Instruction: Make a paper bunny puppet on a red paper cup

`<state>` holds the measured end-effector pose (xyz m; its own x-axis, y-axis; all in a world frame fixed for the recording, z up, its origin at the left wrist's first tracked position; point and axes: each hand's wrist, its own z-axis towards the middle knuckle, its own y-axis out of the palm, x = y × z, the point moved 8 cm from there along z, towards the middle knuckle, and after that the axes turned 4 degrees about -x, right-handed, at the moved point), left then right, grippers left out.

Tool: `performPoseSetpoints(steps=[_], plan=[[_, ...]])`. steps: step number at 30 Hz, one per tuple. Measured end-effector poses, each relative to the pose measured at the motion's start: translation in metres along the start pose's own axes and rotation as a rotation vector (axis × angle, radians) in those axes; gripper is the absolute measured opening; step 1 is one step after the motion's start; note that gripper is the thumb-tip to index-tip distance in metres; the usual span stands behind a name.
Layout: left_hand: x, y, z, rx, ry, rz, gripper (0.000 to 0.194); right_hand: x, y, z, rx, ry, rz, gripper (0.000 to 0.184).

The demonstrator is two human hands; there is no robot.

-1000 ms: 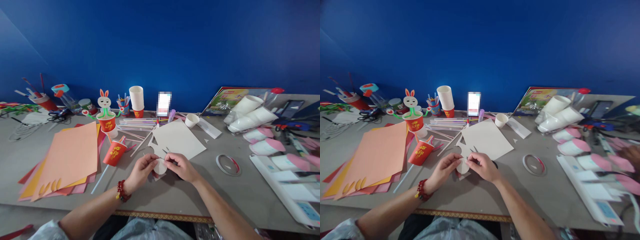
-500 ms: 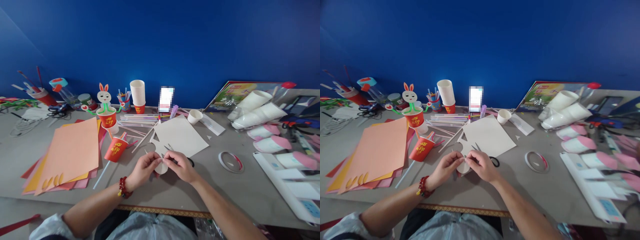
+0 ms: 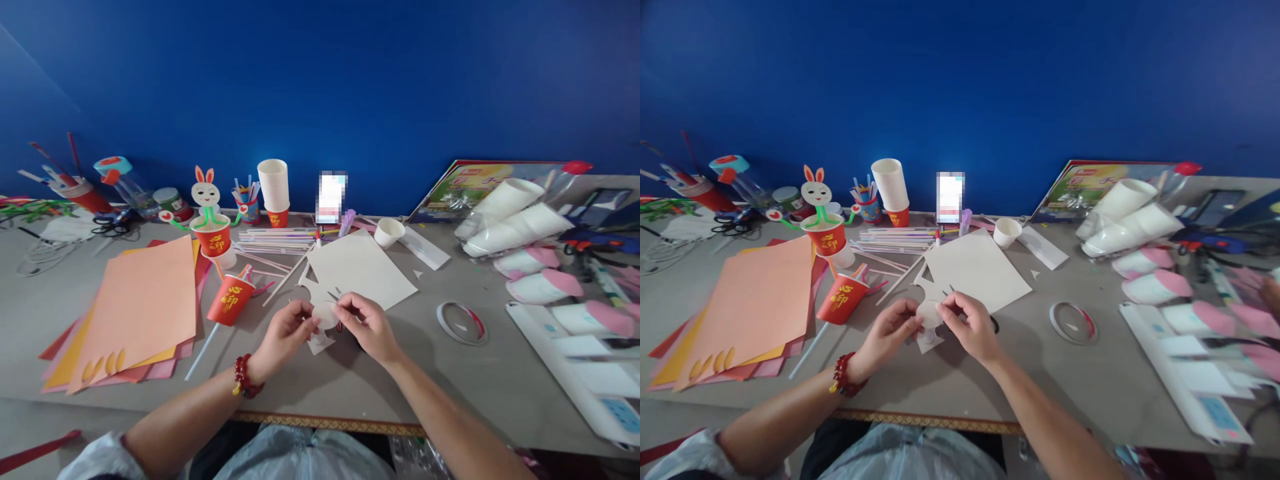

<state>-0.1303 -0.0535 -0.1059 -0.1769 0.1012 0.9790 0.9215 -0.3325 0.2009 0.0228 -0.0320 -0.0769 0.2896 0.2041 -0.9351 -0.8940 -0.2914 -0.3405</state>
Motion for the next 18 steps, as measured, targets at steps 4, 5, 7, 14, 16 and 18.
performPoseSetpoints(steps=[4, 5, 7, 14, 16, 18], plan=[[-0.008, -0.005, 0.002, 0.074, -0.042, -0.005, 0.036, -0.003, 0.010, 0.000, -0.071, -0.033, -0.021, 0.023], [-0.009, -0.005, 0.002, 0.080, -0.044, -0.016, 0.037, -0.003, 0.012, 0.000, -0.098, -0.039, -0.032, 0.022], [-0.009, -0.004, 0.002, 0.074, -0.039, -0.023, 0.037, -0.002, 0.017, 0.000, -0.139, -0.045, -0.066, 0.022], [-0.006, -0.002, -0.002, 0.034, -0.044, 0.056, 0.035, 0.001, 0.013, -0.002, -0.085, -0.073, -0.185, 0.039], [-0.004, -0.003, -0.002, 0.037, -0.046, 0.067, 0.036, -0.001, 0.012, -0.002, -0.070, -0.084, -0.214, 0.039], [-0.003, -0.003, -0.001, 0.034, -0.042, 0.089, 0.036, -0.002, 0.010, -0.002, -0.057, -0.085, -0.217, 0.038]])
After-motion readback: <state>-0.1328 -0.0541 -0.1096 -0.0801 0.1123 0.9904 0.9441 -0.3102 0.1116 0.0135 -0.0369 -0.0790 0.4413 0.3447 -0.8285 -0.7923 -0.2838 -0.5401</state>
